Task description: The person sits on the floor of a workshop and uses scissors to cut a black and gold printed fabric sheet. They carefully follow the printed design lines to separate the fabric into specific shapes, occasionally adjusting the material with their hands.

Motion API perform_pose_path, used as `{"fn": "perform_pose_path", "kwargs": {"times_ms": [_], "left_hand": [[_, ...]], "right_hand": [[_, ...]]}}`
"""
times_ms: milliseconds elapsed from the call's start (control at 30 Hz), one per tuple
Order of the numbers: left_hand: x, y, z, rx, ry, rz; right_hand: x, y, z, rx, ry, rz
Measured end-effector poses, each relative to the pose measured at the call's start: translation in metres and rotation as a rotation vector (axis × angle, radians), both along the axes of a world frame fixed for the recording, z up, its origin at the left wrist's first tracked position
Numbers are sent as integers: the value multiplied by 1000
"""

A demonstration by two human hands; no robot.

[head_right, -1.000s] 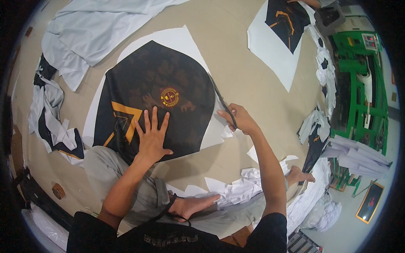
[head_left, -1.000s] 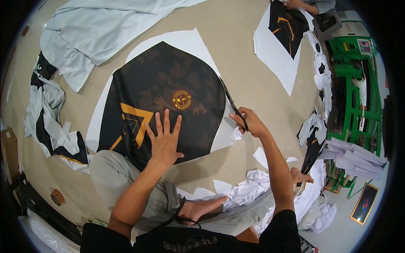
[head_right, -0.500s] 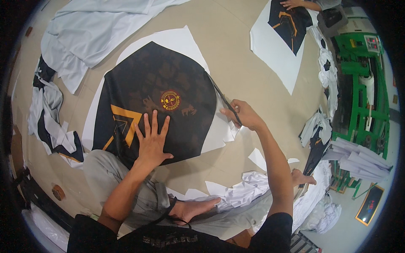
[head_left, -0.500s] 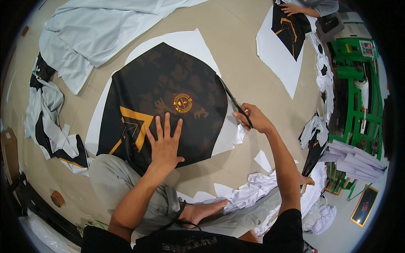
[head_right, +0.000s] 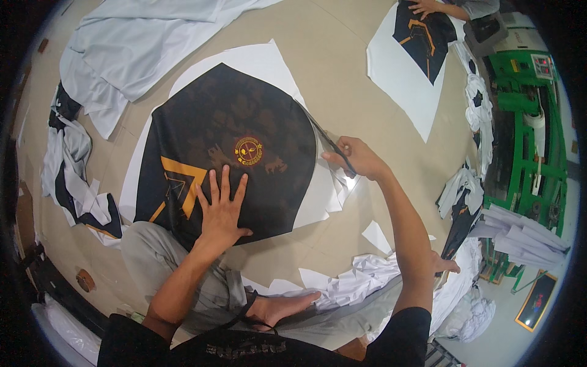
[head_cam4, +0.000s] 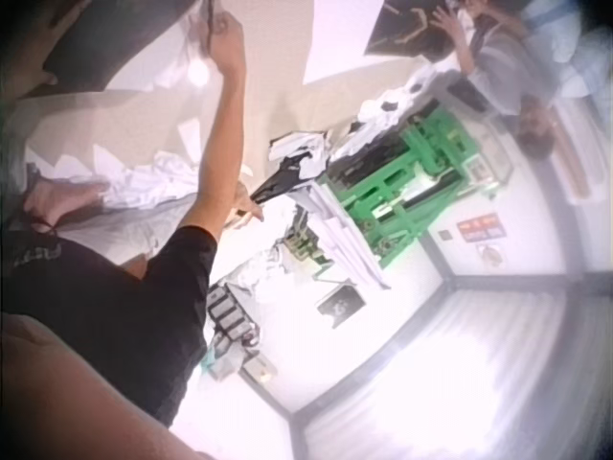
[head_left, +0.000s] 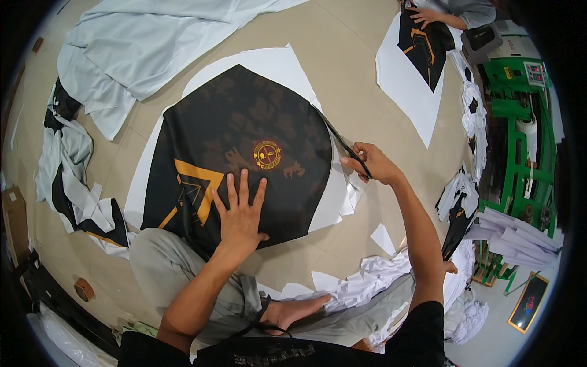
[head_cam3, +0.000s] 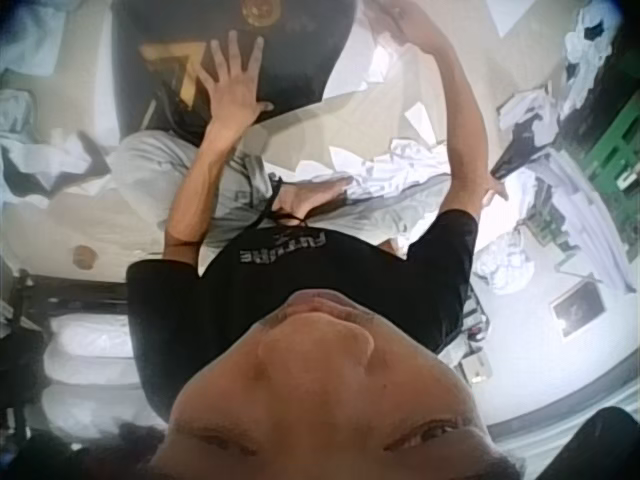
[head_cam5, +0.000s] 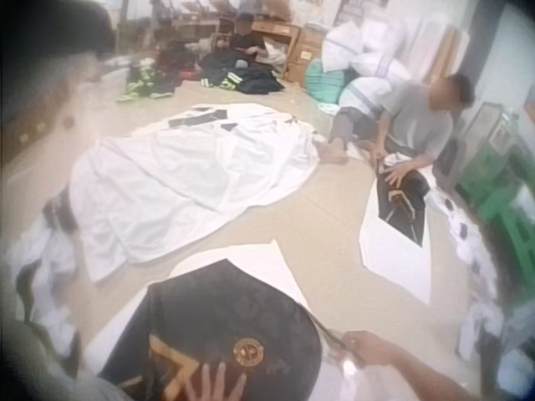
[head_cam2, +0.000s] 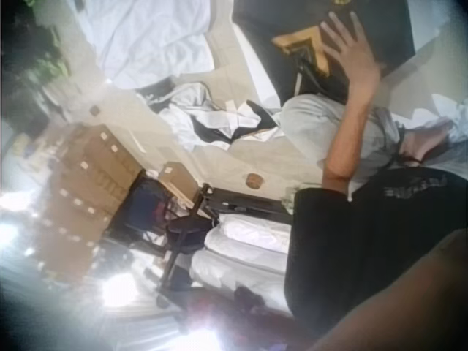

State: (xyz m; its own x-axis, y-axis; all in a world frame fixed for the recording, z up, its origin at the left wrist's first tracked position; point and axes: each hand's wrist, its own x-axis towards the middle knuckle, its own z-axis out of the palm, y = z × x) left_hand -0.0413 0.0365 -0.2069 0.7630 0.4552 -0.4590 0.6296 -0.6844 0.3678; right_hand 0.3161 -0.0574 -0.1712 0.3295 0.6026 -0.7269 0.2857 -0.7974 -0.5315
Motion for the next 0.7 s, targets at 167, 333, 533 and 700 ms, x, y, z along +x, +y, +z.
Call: {"fn": "perform_pose_path", "kwargs": {"times_ms": [167, 333, 533, 700], "left_hand": [[2, 1, 4, -15, 23, 5], [2, -1, 4, -6, 30, 4], [-2, 7, 6, 32, -97, 120], [1, 61, -30, 183, -19, 668]], "right_hand": [[11, 8, 0, -14, 23, -6], [21, 21, -1, 1, 36, 52], [23, 19, -6, 58, 107, 60], [14, -11, -17, 118, 101, -36]]}}
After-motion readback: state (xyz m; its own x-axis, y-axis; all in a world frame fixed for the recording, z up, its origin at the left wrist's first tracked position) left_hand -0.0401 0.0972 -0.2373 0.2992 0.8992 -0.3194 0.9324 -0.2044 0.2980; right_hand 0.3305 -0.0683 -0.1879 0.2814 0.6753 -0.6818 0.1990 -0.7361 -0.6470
